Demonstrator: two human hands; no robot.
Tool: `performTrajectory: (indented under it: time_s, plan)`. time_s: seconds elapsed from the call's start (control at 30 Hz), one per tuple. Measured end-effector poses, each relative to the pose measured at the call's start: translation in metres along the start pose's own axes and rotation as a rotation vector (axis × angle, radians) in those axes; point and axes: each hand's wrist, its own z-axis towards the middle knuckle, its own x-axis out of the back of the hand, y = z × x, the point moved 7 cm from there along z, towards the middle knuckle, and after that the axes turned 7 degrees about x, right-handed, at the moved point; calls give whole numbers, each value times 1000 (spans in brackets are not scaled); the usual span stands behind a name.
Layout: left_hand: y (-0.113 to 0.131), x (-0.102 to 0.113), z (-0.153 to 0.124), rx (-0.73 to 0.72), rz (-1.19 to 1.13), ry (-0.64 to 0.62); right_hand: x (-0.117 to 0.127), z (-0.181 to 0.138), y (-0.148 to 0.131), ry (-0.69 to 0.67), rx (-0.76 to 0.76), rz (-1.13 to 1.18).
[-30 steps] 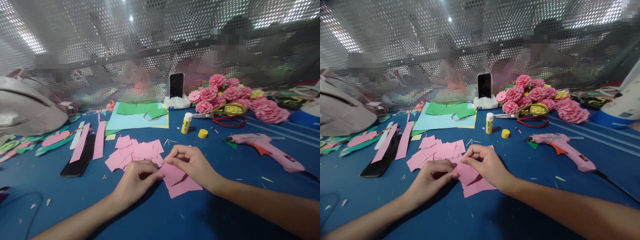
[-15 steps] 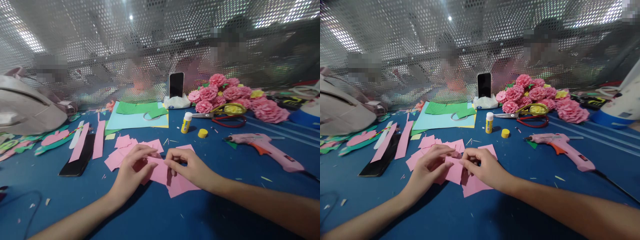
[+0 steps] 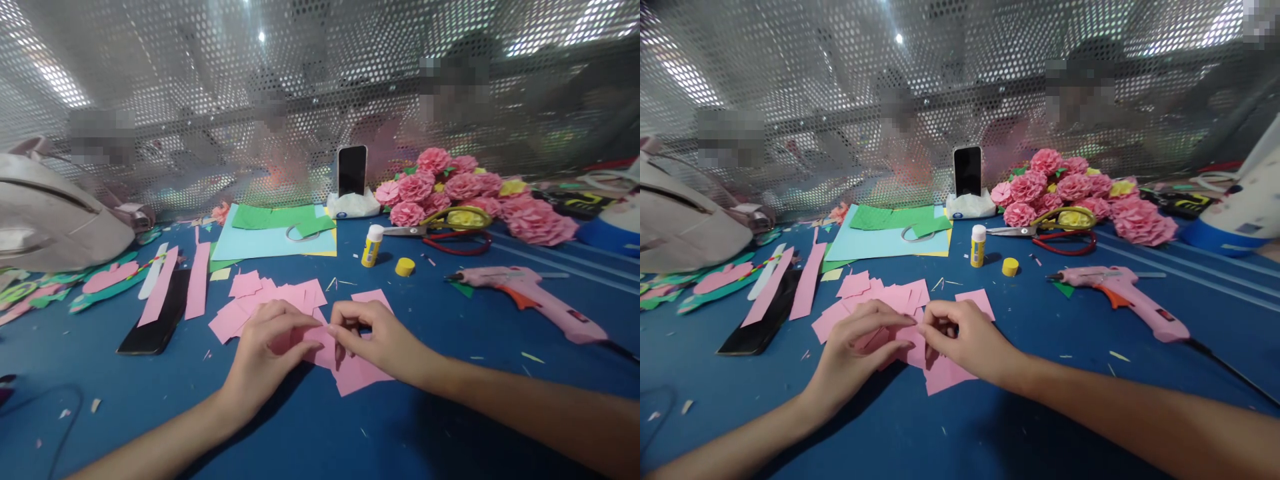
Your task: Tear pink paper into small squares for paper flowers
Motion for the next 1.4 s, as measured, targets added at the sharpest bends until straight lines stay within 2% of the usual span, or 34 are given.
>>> performTrajectory:
  time_s: [0.1, 0.23, 0.33, 0.4, 0.57, 0.63, 0.77, 0.87, 1.13, 1.27, 1.4]
  plan:
    - [-9, -5, 1, 115, -154, -69, -1, 0, -2, -25, 13, 14]
    - [-20, -15, 2, 290, -532, -175, 2, 0, -17, -16, 136, 21]
    - [-19, -22, 2, 324, -717, -270, -1, 0, -24, -84, 218, 17]
    - [-17, -22, 2, 309, -758, -288, -3, -1, -23, -123, 220, -7]
    - [-15, -13, 2, 261, -599, -189, -1, -2, -9, -108, 79, 9]
    - [-15, -15, 1, 265, -482, -200, -2, -2, -6, -111, 43, -3]
    - [-13, -21, -4, 228, -210, -286, -8, -2, -9, -180, 110, -103]
    - [-12, -22, -6, 193, -67, -295, -11, -3, -11, -200, 155, -138]
    - [-9, -26, -6, 153, -20, -380, -12, -4, -11, -219, 147, -232]
    - [-5, -25, -6, 104, 0, -371, -14, -3, -12, -252, 152, -327]
    - [0, -23, -7, 35, 9, -336, -15, -2, -11, -255, 149, -263]
